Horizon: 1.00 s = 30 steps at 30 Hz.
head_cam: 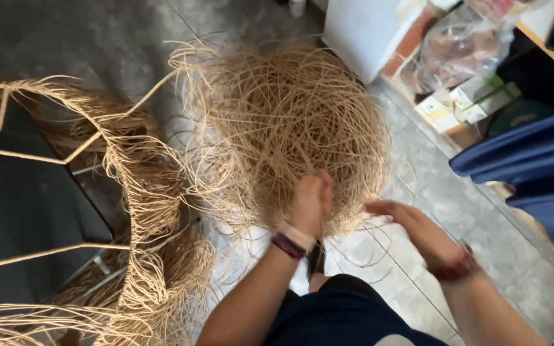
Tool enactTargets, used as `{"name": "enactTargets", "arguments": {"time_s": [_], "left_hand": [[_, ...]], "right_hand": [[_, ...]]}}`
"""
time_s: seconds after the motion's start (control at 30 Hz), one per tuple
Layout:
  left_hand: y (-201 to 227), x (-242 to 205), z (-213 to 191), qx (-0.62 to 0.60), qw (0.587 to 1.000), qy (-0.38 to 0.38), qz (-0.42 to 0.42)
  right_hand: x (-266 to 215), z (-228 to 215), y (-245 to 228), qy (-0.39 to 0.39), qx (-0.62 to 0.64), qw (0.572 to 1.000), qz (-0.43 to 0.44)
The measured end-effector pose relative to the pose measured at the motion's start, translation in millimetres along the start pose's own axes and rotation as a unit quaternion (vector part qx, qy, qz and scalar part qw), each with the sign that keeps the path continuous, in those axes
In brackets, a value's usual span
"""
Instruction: Weaving dried fiber strands onto a circular frame to create a decorative object
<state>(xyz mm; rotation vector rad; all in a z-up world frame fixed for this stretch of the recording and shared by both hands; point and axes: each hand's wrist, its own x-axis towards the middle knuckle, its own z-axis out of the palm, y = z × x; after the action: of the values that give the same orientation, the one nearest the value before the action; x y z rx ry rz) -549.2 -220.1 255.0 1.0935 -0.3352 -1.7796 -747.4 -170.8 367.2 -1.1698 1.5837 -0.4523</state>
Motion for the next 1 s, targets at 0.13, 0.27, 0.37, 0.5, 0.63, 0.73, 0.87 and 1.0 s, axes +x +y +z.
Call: {"name": "enactTargets", "arguments": {"time_s": [0.13, 0.27, 0.37, 0.5, 0.63, 0.73, 0.87, 1.0], "left_hand": [[-86.0, -23.5, -22.9, 0.400, 0.898, -0.082, 0.164], [-136.4, -21.6, -63.6, 0.291, 0.942, -0.138, 0.092], [-110.2, -31.1, -58.8, 0.228, 0.957, -0.181, 0.005], [-38.5, -45.5, -11.6, -0.056, 0.971, -0.208, -0.101], [-17.9, -6.3, 1.3, -0.291, 0.946, -0.101, -0.104], [23.2, 12.6, -6.7, -0.410, 0.907, -0.006, -0.095], [-18.7, 93.0, -68.0, -0.400, 0.911, 0.053, -0.092], [-37.2, 119.9, -104.3, -0.338, 0.939, 0.045, -0.035]], "right_hand": [[63.7, 41.0, -16.3, -0.162, 0.116, 0.979, 0.052], [176.4, 94.8, 54.8, -0.132, -0.103, 0.986, -0.026], [104.7, 79.5, -3.2, -0.117, -0.306, 0.932, -0.152], [96.3, 64.0, 42.4, -0.108, -0.210, 0.970, -0.058], [75.9, 48.2, 64.7, -0.060, -0.261, 0.963, -0.026], [53.8, 38.1, 69.4, -0.065, -0.249, 0.966, -0.023], [47.7, 35.4, 92.7, -0.083, -0.234, 0.969, 0.015], [44.0, 40.8, 59.3, -0.110, -0.183, 0.977, -0.001]]}}
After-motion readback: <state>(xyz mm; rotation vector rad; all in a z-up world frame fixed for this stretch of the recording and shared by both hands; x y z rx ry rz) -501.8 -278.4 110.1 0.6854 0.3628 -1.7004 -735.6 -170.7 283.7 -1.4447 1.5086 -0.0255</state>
